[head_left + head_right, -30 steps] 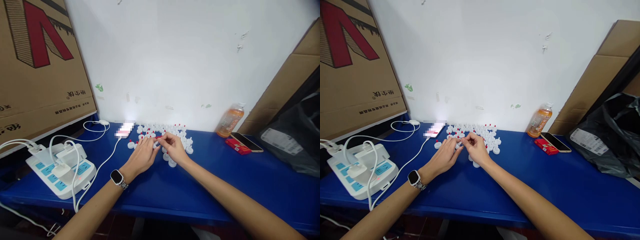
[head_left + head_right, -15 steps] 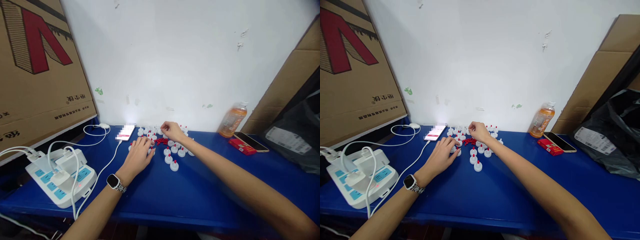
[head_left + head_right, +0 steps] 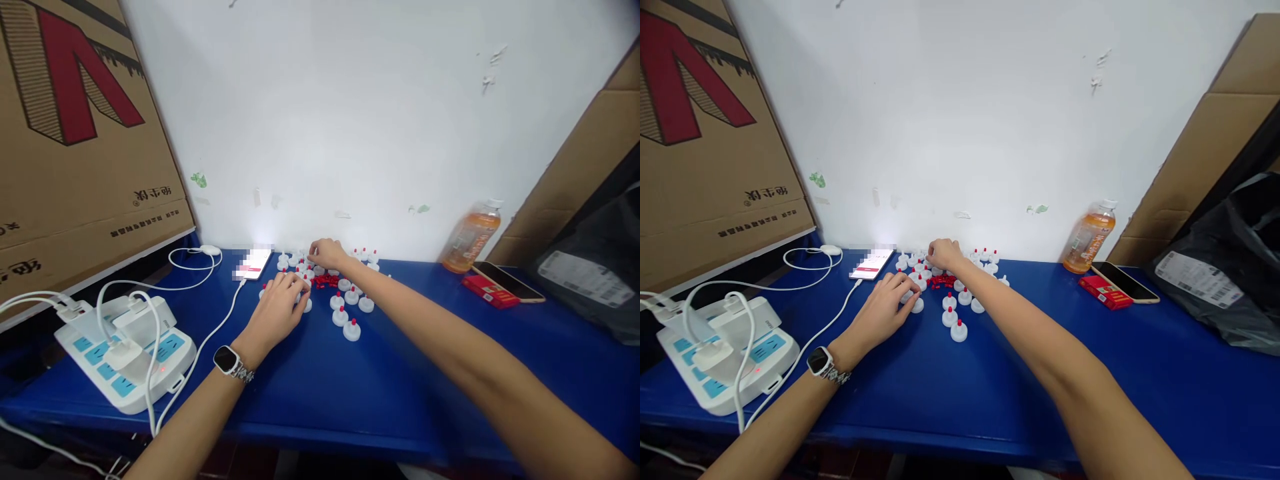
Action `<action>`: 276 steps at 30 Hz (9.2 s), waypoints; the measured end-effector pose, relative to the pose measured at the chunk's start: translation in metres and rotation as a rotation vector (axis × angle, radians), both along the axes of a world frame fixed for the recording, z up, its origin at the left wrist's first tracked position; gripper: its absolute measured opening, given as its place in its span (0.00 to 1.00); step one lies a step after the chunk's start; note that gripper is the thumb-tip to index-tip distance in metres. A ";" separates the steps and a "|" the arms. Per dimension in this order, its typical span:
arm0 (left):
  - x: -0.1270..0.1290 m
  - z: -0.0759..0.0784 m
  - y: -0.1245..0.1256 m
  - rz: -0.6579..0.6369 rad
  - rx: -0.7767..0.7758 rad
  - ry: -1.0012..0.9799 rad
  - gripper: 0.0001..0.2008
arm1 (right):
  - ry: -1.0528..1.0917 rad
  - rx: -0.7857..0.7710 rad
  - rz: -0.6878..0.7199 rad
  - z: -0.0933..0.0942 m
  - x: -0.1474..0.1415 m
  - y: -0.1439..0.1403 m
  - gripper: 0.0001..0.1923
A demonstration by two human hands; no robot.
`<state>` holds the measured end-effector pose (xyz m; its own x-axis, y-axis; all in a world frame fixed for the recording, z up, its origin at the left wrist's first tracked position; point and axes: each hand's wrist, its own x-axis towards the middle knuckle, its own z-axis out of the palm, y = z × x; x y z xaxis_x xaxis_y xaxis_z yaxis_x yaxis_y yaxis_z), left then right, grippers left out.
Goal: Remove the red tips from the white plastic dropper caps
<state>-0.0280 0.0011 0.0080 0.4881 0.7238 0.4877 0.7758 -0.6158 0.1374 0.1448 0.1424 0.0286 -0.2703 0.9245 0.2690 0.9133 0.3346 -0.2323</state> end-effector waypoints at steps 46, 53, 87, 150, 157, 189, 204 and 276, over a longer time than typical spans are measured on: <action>0.018 -0.004 -0.008 0.112 0.044 -0.020 0.15 | 1.253 -0.089 0.209 -0.017 -0.009 -0.122 0.13; 0.020 -0.008 -0.009 0.080 0.068 -0.140 0.13 | 1.264 -0.054 0.170 -0.014 -0.010 -0.126 0.16; -0.012 0.003 0.005 0.035 -0.057 0.009 0.04 | 0.050 0.022 0.172 -0.004 -0.002 0.012 0.00; 0.006 0.003 -0.006 -0.001 -0.053 -0.014 0.13 | 0.092 -0.032 0.113 0.003 0.033 -0.077 0.07; 0.007 0.003 -0.006 -0.010 -0.050 -0.021 0.13 | -0.020 -0.160 0.166 0.014 0.047 -0.070 0.05; 0.010 0.000 -0.007 -0.025 -0.030 -0.052 0.13 | 1.131 -0.237 0.312 -0.003 0.032 -0.104 0.17; 0.019 -0.008 -0.009 -0.047 0.021 -0.100 0.20 | 1.407 -0.057 0.193 -0.015 0.000 -0.141 0.17; 0.004 0.004 -0.018 -0.107 -0.136 -0.045 0.12 | 0.144 0.062 0.180 0.010 0.042 -0.094 0.08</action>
<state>-0.0237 -0.0171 0.0121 0.5456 0.7299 0.4117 0.6983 -0.6676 0.2582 0.1865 0.0488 0.0390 -0.3841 0.8453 0.3713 0.7964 0.5068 -0.3299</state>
